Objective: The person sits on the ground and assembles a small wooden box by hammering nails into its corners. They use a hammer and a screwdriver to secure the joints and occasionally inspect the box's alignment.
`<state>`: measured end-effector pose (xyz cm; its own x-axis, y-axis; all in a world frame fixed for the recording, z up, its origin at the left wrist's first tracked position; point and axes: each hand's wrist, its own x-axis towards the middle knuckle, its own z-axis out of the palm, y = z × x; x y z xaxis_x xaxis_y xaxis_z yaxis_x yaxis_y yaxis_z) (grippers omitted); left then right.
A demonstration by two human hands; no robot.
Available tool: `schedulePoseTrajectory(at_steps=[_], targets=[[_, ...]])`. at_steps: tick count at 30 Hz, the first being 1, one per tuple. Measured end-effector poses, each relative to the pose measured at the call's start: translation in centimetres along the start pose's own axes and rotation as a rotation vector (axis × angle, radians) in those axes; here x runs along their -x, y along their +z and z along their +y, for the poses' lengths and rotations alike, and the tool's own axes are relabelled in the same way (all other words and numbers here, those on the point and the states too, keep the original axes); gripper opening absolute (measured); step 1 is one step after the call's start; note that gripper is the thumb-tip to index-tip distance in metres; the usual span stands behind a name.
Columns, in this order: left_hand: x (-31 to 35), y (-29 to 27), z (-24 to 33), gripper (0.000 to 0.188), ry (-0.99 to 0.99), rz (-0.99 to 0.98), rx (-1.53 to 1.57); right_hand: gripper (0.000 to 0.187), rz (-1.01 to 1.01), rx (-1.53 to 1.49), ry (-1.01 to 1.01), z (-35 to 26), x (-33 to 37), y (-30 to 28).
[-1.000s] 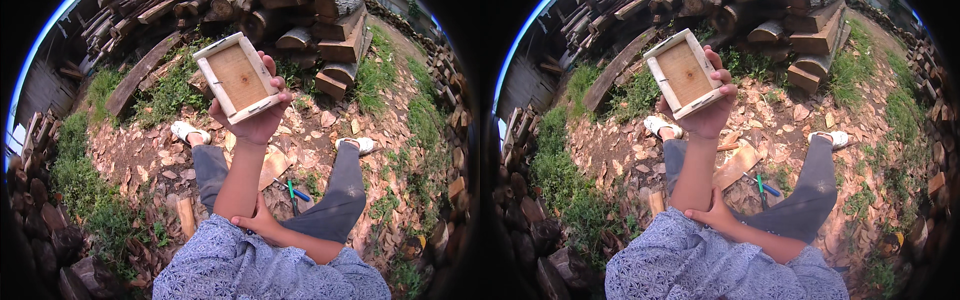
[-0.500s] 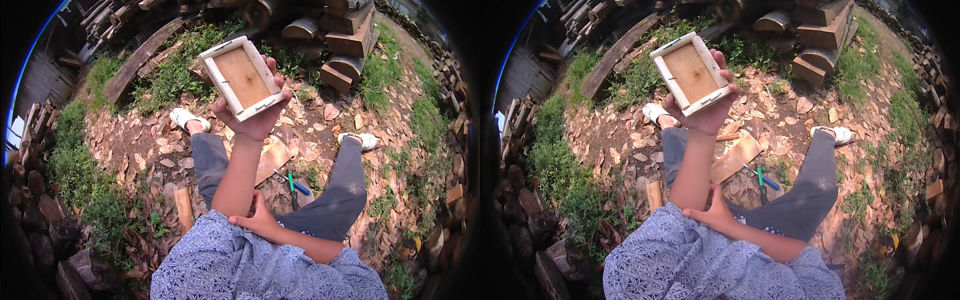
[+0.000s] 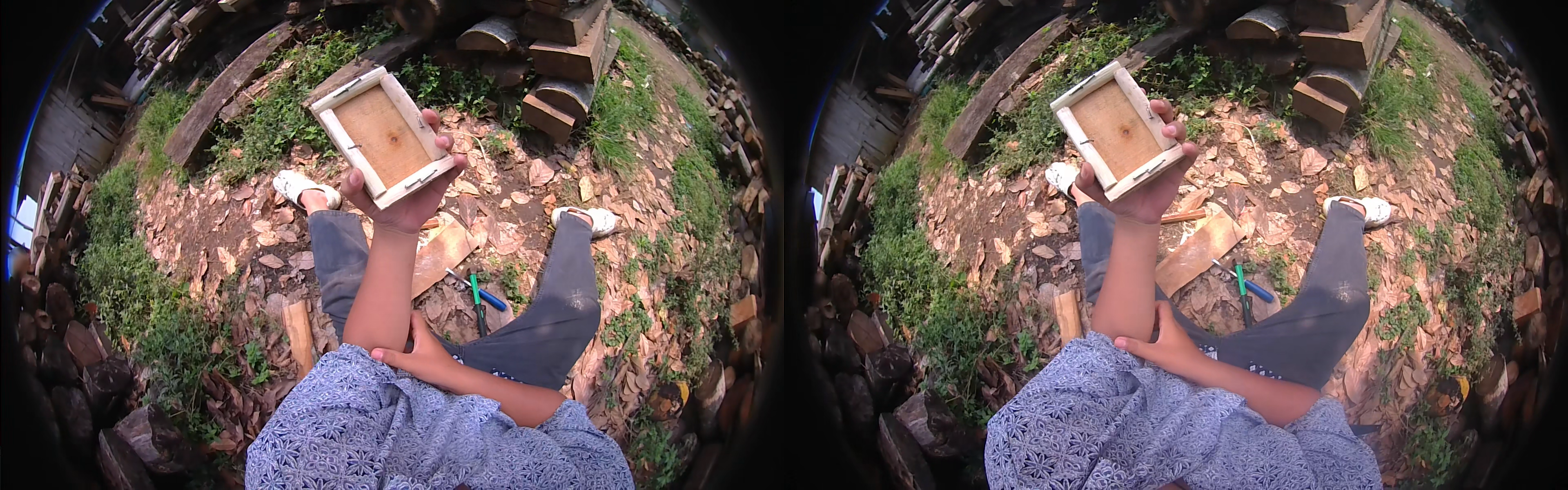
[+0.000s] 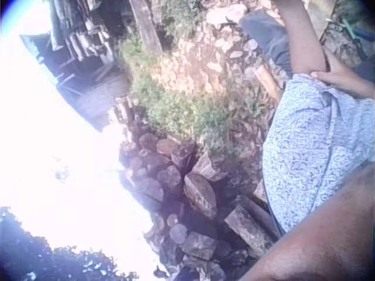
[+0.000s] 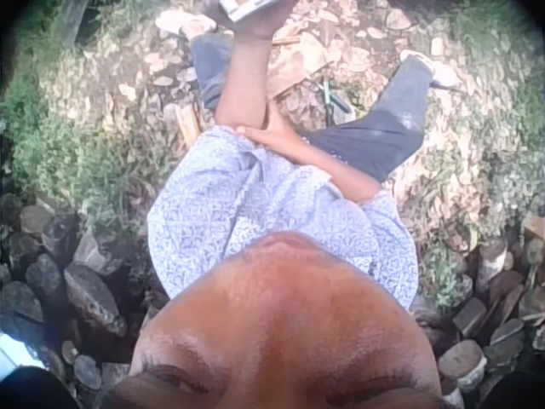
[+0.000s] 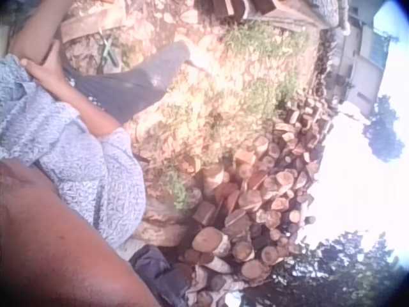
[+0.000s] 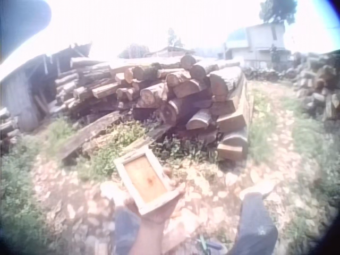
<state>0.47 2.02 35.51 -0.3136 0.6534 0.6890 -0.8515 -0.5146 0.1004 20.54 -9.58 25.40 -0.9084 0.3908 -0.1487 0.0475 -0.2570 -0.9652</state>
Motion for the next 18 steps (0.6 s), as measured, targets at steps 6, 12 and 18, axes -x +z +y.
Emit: schedulePoseTrajectory(at_steps=[6,12,18], targets=[[0.4,-0.2,0.2,0.104,-0.029,-0.018,-0.093,0.081,-0.053,-0.032,0.109,-0.5,-0.3,-0.1],[0.6,-0.8,0.7,0.107,-0.050,-0.073,-0.073,0.080,-0.131,-0.062,0.282,-2.4,0.2,-0.4],[0.6,-1.2,-0.1,0.110,-0.086,-0.082,-0.045,0.083,-0.043,0.065,-0.031,0.5,-0.9,-0.1]])
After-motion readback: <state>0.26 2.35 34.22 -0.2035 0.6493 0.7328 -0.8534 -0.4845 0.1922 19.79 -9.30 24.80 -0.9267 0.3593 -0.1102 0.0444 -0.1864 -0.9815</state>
